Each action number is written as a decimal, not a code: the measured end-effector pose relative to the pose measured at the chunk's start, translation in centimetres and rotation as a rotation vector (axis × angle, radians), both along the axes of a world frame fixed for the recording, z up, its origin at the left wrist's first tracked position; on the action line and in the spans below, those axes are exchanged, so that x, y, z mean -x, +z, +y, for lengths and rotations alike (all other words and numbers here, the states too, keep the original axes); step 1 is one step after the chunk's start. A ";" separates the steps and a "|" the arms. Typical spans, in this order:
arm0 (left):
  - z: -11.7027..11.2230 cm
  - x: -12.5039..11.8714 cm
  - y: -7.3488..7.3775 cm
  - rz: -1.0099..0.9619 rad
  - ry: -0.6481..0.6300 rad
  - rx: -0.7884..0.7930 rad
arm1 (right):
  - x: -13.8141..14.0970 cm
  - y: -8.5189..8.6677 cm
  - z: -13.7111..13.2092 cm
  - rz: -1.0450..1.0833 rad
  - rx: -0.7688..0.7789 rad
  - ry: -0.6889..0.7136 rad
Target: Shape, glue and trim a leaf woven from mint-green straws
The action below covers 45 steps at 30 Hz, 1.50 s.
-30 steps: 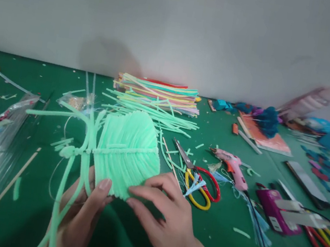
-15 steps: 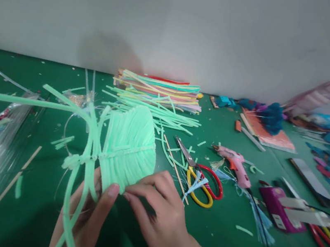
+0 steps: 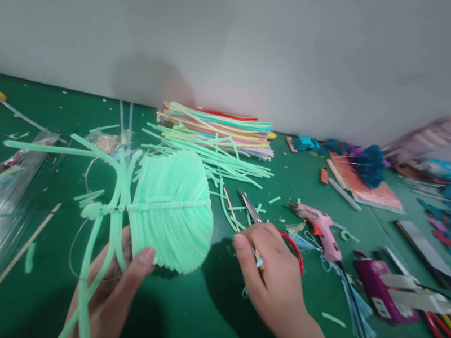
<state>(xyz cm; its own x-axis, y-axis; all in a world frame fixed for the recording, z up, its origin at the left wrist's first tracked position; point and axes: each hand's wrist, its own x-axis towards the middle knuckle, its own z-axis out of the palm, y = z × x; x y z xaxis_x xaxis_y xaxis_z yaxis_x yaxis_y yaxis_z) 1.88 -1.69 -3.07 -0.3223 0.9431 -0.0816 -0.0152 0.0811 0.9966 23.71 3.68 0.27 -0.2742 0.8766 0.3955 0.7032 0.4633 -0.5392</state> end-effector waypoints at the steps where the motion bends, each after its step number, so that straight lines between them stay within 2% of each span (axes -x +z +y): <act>1: 0.1 0.1 0.1 -0.092 0.019 0.030 | -0.3 -0.2 0.3 -0.065 -0.029 0.012; 5: 0.3 0.6 0.8 -0.360 0.053 0.133 | -0.7 -1.2 1.6 -0.235 -0.143 0.109; 8: 0.3 0.8 1.5 -0.439 0.068 0.168 | -0.6 -1.4 2.5 -0.179 -0.231 0.193; 11: 0.4 0.8 2.2 -0.490 -0.028 0.079 | -0.8 -0.3 3.1 -0.017 -0.334 0.278; 13: 0.4 0.7 2.4 -0.516 -0.108 -0.019 | -0.8 1.0 3.0 0.087 -0.310 0.310; 15: 0.2 0.8 2.6 -0.466 -0.187 -0.142 | -0.4 2.3 2.8 0.215 -0.246 0.263; 17: -0.4 1.1 2.9 -0.265 -0.238 -0.271 | 0.2 3.4 2.7 0.372 -0.188 0.122; 20: -1.3 2.4 3.7 0.301 -0.224 -0.475 | 1.1 4.4 3.4 0.599 0.016 -0.068; 22: -1.6 3.5 4.4 0.627 -0.243 -0.677 | 1.4 4.3 4.4 0.711 0.231 -0.087; 23: -1.7 4.0 4.6 0.731 -0.214 -0.762 | 1.5 4.1 5.0 0.723 0.336 -0.073; 25: -1.5 4.7 4.9 0.899 -0.180 -0.837 | 1.7 3.1 6.2 0.629 0.490 -0.032; 26: -1.3 4.9 4.8 0.977 -0.185 -0.833 | 1.8 2.5 6.7 0.543 0.531 -0.010; 28: -0.9 4.8 4.0 1.134 -0.275 -0.771 | 2.4 1.4 7.6 0.402 0.559 0.034; 31: -0.5 4.5 1.8 1.280 -0.430 -0.655 | 3.7 0.5 8.4 0.276 0.541 0.097; 34: -0.4 4.4 -0.8 1.275 -0.510 -0.596 | 4.9 0.3 8.7 0.161 0.464 0.132; 36: -0.3 4.3 -1.9 1.230 -0.520 -0.581 | 5.1 0.0 8.6 0.100 0.392 0.131; 39: -0.2 4.3 -2.4 1.185 -0.517 -0.616 | 3.9 -0.9 7.7 0.021 0.289 0.139; 42: -0.2 4.5 -2.5 1.183 -0.515 -0.685 | 1.5 -1.6 5.8 -0.082 0.146 0.162; 45: -0.2 4.7 -2.6 1.208 -0.553 -0.729 | -1.7 -1.6 3.8 -0.114 0.065 0.036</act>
